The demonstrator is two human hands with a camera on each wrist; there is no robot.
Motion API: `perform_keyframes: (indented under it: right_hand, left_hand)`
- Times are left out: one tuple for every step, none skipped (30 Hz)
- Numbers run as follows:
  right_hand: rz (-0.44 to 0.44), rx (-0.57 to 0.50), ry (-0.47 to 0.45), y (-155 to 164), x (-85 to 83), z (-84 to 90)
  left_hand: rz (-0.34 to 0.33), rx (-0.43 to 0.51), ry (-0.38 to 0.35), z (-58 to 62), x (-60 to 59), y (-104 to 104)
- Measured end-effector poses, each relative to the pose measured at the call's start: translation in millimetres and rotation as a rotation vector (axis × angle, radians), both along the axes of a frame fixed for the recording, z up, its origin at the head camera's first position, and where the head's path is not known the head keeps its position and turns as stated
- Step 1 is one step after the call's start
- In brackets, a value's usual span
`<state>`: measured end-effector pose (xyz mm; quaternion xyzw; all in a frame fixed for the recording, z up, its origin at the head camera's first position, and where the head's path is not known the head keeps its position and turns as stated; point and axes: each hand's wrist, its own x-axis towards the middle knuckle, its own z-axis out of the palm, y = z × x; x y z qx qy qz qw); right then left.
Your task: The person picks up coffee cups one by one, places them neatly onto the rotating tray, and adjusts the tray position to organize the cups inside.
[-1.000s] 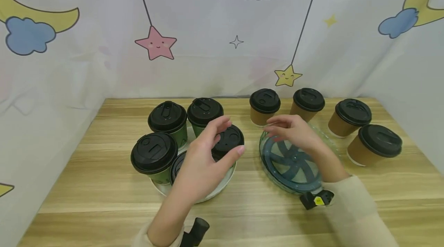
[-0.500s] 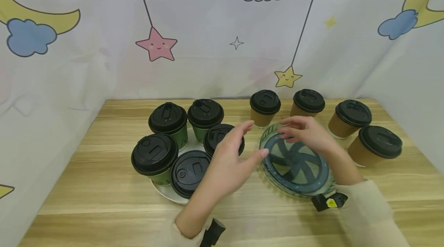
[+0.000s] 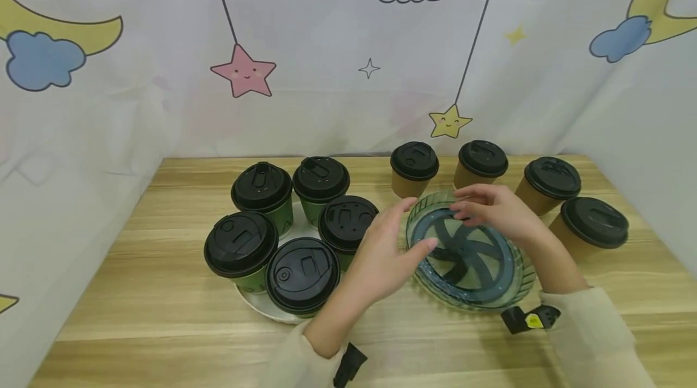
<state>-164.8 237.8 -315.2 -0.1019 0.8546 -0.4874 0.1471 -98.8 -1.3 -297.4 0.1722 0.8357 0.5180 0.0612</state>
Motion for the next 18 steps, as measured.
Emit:
perform_keyframes:
  right_hand:
    - [-0.002,0.001,-0.001,1,0.1,-0.3]
    - [-0.004,0.004,-0.001,2,0.1,-0.7]
    - [-0.004,0.007,-0.001,3,0.2,-1.1]
    - [-0.008,0.011,-0.003,3,0.1,-1.6]
    - [-0.014,0.016,-0.005,5,0.2,-1.9]
    - [-0.021,0.019,-0.005,6,0.2,-2.0]
    - [-0.028,0.025,-0.005,7,0.3,-2.2]
    - [-0.033,0.03,-0.001,8,0.2,-2.7]
    - [-0.037,0.034,0.002,9,0.0,-3.1]
    - [-0.041,0.035,0.006,11,-0.3,-3.5]
    - [-0.043,0.034,0.011,12,-0.5,-3.9]
    - [-0.045,0.031,0.014,13,-0.7,-4.2]
    - [-0.047,0.03,0.018,14,-0.9,-4.6]
    - [-0.047,0.026,0.019,15,-1.3,-5.1]
    - [-0.047,0.02,0.017,16,-1.7,-5.6]
    - [-0.048,0.016,0.015,17,-1.9,-6.0]
    - [-0.05,0.016,0.012,18,-2.1,-6.5]
    - [-0.052,0.014,0.008,19,-2.0,-6.7]
  left_hand:
    - [-0.001,-0.007,-0.001,-1.1,-1.0,2]
    - [-0.003,-0.012,-0.004,-2.3,-1.8,3]
    - [-0.002,-0.019,-0.012,-3.6,-2.5,5]
    - [-0.002,-0.025,-0.018,-5.0,-3.3,6]
    - [-0.002,-0.031,-0.02,-6.4,-4.1,8]
    - [-0.001,-0.036,-0.023,-7.3,-4.7,9]
    - [0.002,-0.042,-0.031,-8.2,-5.5,11]
    - [0.006,-0.048,-0.037,-9.1,-6.2,12]
    - [0.01,-0.054,-0.039,-10.2,-7.1,14]
    - [0.012,-0.058,-0.039,-11.2,-8.1,16]
    - [0.017,-0.062,-0.042,-12.1,-9.1,18]
    - [0.022,-0.066,-0.049,-13.1,-10.0,20]
    - [0.026,-0.068,-0.056,-14.2,-11.1,21]
    - [0.029,-0.069,-0.061,-15.3,-12.1,23]
    - [0.034,-0.071,-0.069,-16.7,-13.3,25]
    - [0.04,-0.073,-0.077,-17.9,-14.5,26]
    - [0.048,-0.075,-0.086,-19.4,-15.6,27]
    - [0.056,-0.076,-0.093,-21.0,-16.8,29]
